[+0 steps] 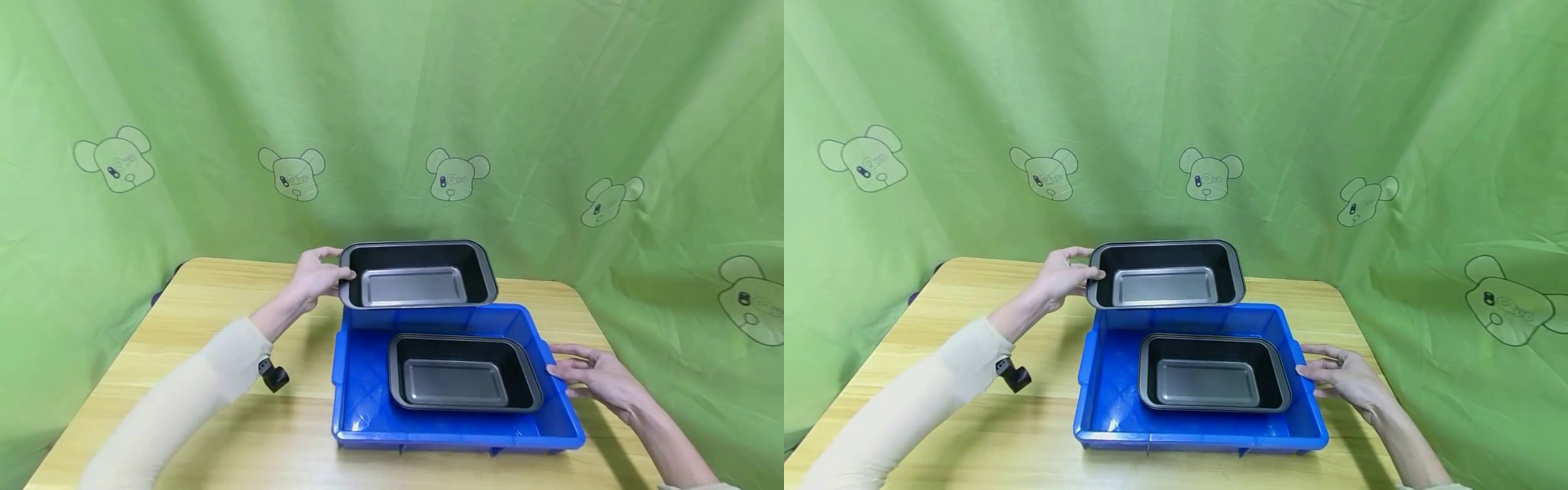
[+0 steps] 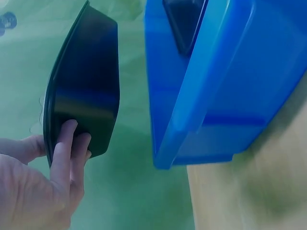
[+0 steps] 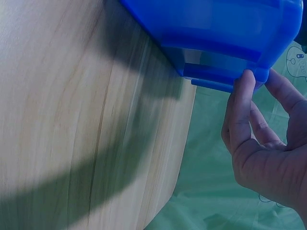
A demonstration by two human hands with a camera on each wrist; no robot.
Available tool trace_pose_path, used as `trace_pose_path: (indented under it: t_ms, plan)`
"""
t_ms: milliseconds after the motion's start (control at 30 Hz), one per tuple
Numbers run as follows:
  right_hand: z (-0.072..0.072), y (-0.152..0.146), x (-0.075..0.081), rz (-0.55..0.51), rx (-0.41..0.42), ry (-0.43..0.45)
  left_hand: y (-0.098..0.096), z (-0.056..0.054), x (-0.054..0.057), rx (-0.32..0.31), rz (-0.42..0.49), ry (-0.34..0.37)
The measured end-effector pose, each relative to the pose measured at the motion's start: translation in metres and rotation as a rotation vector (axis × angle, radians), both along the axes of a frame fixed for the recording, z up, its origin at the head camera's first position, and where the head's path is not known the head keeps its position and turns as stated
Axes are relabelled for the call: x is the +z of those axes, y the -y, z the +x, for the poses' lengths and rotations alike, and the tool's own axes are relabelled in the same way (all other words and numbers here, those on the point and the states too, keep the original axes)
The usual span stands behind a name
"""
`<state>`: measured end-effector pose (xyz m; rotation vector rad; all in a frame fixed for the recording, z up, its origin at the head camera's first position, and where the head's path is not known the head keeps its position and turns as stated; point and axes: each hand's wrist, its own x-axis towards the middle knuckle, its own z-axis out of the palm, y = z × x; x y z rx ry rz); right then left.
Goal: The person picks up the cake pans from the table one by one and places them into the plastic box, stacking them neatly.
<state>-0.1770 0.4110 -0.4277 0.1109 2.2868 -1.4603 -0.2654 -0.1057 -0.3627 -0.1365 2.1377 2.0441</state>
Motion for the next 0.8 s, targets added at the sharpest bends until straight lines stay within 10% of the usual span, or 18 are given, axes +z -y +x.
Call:
trace_pose_path:
  t_ms: [800]
  plan:
    - [-0.001,0.0,0.0,0.021,-0.001,0.004,-0.034,0.055,-0.027,-0.093,0.011,0.042]
